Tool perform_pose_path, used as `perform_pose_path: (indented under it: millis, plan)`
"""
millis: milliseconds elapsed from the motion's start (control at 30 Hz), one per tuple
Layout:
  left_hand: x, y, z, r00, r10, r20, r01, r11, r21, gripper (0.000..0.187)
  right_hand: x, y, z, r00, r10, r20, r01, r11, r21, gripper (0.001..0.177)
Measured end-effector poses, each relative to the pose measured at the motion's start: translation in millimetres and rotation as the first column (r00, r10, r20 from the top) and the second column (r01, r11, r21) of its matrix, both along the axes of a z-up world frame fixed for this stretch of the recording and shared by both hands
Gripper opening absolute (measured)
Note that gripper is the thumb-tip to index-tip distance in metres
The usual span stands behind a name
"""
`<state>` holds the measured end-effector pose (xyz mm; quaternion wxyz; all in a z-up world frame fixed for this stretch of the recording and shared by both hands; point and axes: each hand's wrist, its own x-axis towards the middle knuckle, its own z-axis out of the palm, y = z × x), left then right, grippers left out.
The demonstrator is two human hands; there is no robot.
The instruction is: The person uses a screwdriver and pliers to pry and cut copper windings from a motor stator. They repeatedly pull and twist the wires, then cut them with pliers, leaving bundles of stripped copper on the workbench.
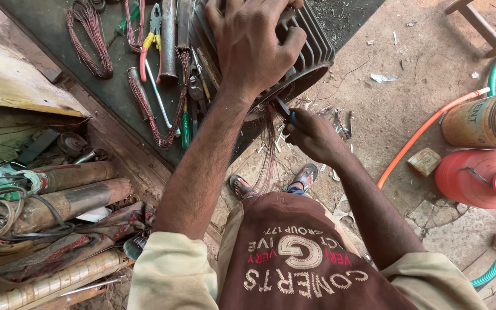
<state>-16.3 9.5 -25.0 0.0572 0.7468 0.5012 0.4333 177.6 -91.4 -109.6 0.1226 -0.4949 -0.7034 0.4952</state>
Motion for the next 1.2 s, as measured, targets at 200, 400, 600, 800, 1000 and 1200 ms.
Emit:
perform_pose_path:
  millis: [200,400,600,800,1000,1200]
  plan:
    - [5,-9,11,0.986,0.114,-0.118,-0.099,0.988,0.121,0.025,-10,6,21,0.999,0.011,0.053,-0.010,0.999,-0.033,0.025]
    - [10,-16,21,0.984,0.122,-0.129,-0.116,0.992,0.055,0.033,-18,5,31,0.990,-0.121,0.079,0.141,0.934,-0.329,0.032]
    - [9,-19,29,0.979,0.125,-0.161,-0.116,0.991,0.066,0.031,-32,-8,-6,0.964,-0.222,-0.148,0.146,0.903,-0.404,0.046]
    - [8,-16,24,0.986,0.105,-0.131,-0.093,0.991,0.095,0.027,-41,-11,-51,0.988,-0.154,0.034,0.155,0.987,-0.038,0.045]
    - [5,-12,22,0.984,0.103,-0.145,-0.087,0.990,0.115,0.022,-40,-14,-58,0.983,-0.154,-0.099,0.166,0.978,0.123,0.041]
    - [4,-10,25,0.985,0.103,-0.136,-0.082,0.985,0.151,0.020,-14,-20,-20,0.975,-0.082,0.207,0.115,0.981,-0.155,0.034]
